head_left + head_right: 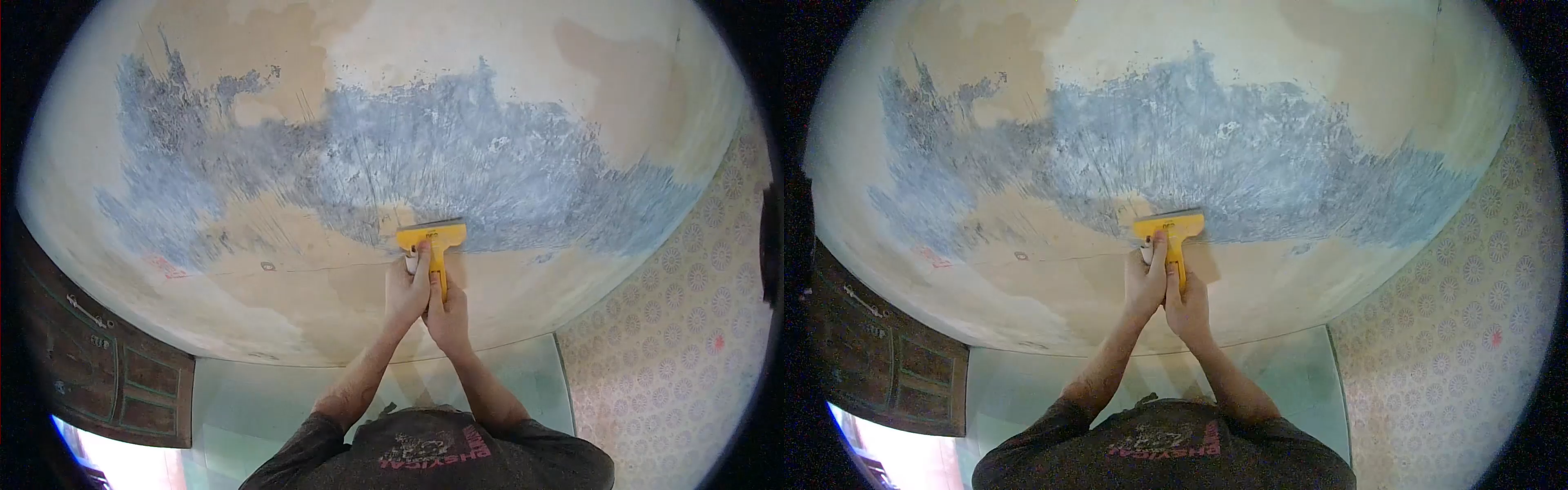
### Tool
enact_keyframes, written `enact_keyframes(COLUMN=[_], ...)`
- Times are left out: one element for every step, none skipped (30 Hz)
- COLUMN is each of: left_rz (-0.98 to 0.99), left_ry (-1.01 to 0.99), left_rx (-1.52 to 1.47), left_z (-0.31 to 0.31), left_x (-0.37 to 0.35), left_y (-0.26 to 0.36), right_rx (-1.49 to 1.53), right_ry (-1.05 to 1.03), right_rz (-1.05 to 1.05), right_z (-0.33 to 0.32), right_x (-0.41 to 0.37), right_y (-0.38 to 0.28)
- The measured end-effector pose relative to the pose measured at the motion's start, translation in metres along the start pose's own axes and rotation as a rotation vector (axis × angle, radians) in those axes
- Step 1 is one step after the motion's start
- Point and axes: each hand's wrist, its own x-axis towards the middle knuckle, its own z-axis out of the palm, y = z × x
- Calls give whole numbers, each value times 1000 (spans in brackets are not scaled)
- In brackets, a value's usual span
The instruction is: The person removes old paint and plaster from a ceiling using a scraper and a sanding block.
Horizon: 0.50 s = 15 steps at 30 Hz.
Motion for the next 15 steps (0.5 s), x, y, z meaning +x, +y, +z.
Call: enact_keyframes(left_rz=[-2,-18,-27,-26,81,201,202,87,-12,5,-19,-60,-65,-62,-81], left_ry=[0,-3,-5,-4,96,198,202,97,-9,-1,54,103,103,59,11], left_rx=[2,-6,-13,-7,-36,-72,-77,-34,5,1,-24,-42,-37,-22,-5], left_z=[-1,-2,-2,0,5,9,8,1,-3,0,2,1,-2,-4,-6], left_x=[-5,-7,-4,-2,-2,2,2,-6,-7,2,10,8,6,8,0], left_y=[-2,-2,2,6,10,14,7,-7,-7,-5,-2,-1,-1,0,-2], right_rx=[1,18,39,45,55,61,57,6,-41,-39,-24,-7,-4,-25,-52], right_ry=[0,-4,-10,-10,-49,-89,-92,-57,-22,-28,-23,-14,-15,-16,-16], right_rz=[2,17,26,27,57,73,70,23,-39,-57,-6,65,72,47,45], right_z=[0,0,1,1,0,-1,-2,-3,0,1,3,6,7,7,5], right_x=[-5,-7,-3,-2,-2,3,3,-4,-4,4,8,3,2,6,-1], right_y=[1,0,-4,-7,-9,-12,-4,12,9,2,-6,-12,-7,2,5])
